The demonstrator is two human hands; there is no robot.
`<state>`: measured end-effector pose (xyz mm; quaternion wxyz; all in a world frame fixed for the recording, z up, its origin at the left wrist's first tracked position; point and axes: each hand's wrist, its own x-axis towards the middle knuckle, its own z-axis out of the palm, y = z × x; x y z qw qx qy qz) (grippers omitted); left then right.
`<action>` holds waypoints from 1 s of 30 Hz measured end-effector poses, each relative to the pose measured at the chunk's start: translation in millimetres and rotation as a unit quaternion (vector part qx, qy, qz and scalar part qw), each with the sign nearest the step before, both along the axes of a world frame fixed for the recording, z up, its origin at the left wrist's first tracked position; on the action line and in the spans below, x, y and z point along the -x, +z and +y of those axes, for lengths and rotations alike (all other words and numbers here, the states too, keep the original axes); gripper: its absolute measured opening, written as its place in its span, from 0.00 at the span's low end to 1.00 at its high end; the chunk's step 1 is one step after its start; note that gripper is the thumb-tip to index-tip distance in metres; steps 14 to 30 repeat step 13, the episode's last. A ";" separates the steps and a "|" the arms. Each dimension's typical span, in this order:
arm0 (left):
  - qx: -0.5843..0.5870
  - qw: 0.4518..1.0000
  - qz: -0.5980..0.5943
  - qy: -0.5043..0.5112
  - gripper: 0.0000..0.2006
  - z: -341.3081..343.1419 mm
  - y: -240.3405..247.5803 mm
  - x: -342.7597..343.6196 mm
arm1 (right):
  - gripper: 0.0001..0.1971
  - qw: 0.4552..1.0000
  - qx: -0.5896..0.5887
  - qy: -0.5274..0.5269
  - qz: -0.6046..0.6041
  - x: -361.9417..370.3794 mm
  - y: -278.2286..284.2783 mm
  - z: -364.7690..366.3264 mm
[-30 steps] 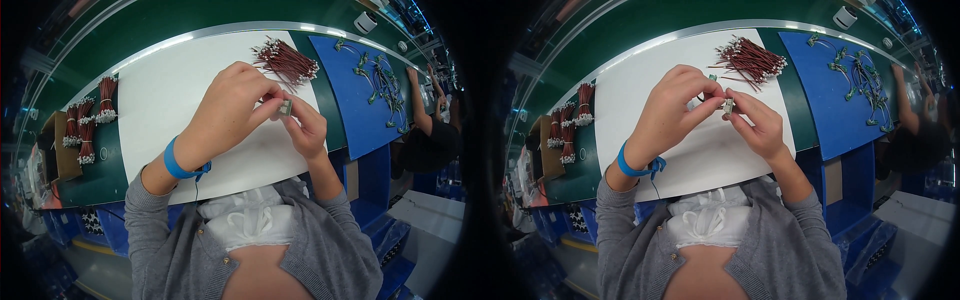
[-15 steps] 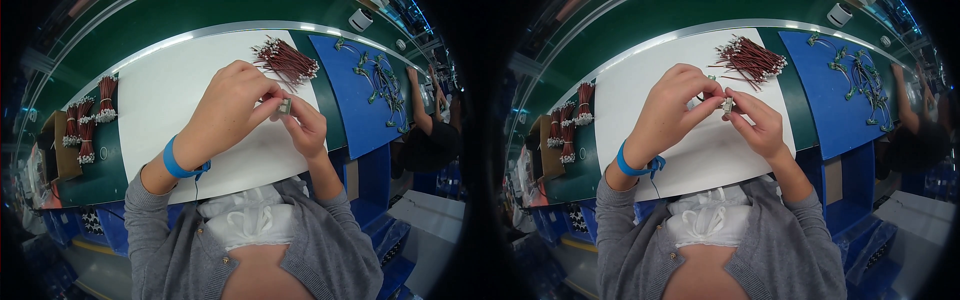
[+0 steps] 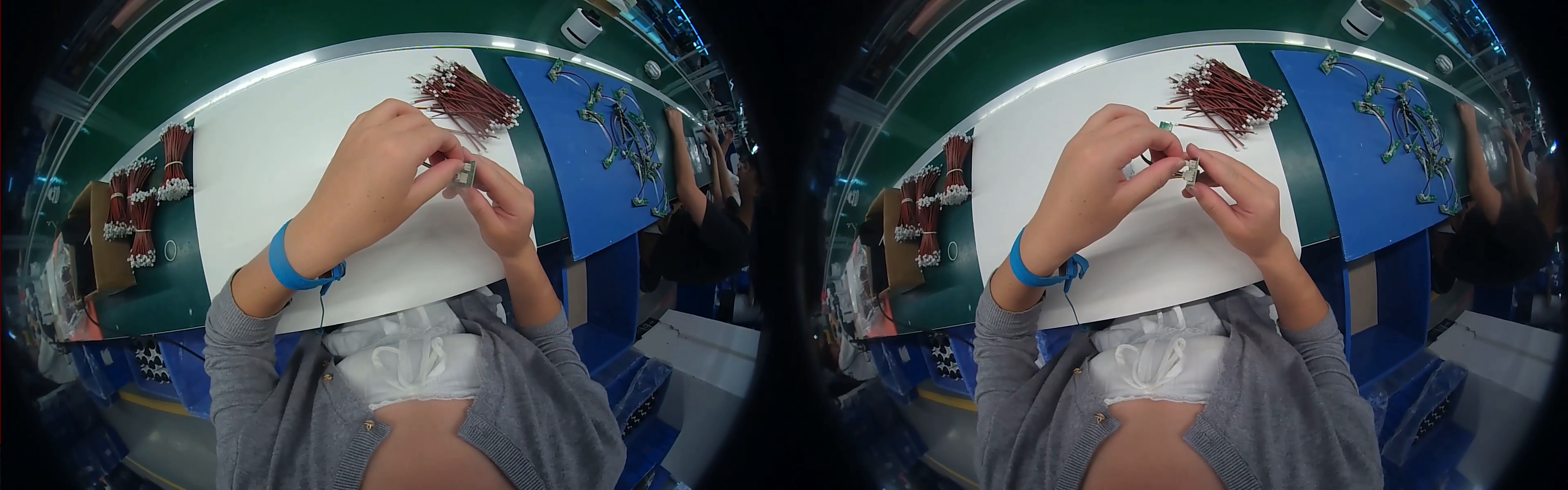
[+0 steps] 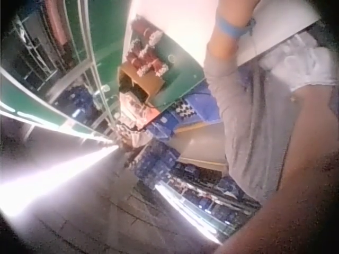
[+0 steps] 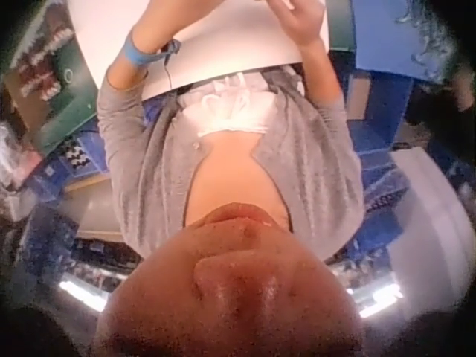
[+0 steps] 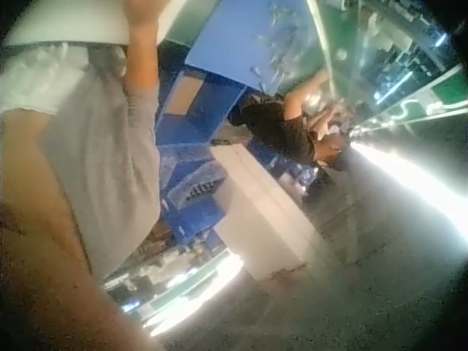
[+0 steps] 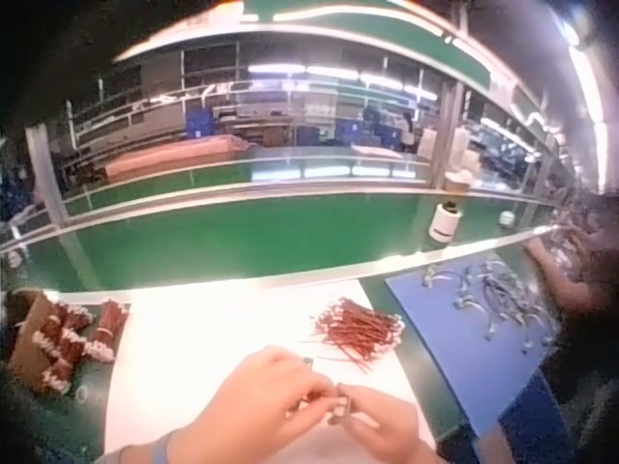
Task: The person assembles electronic components by hand, connecting wire harnesses to circuit boards.
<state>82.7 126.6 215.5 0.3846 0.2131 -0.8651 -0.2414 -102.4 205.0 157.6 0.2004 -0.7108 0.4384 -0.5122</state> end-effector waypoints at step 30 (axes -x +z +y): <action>-0.004 1.000 0.002 0.001 0.05 0.5 -2.3 1.5 | 0.20 1.000 -0.011 0.005 -0.013 0.2 -3.9 0.1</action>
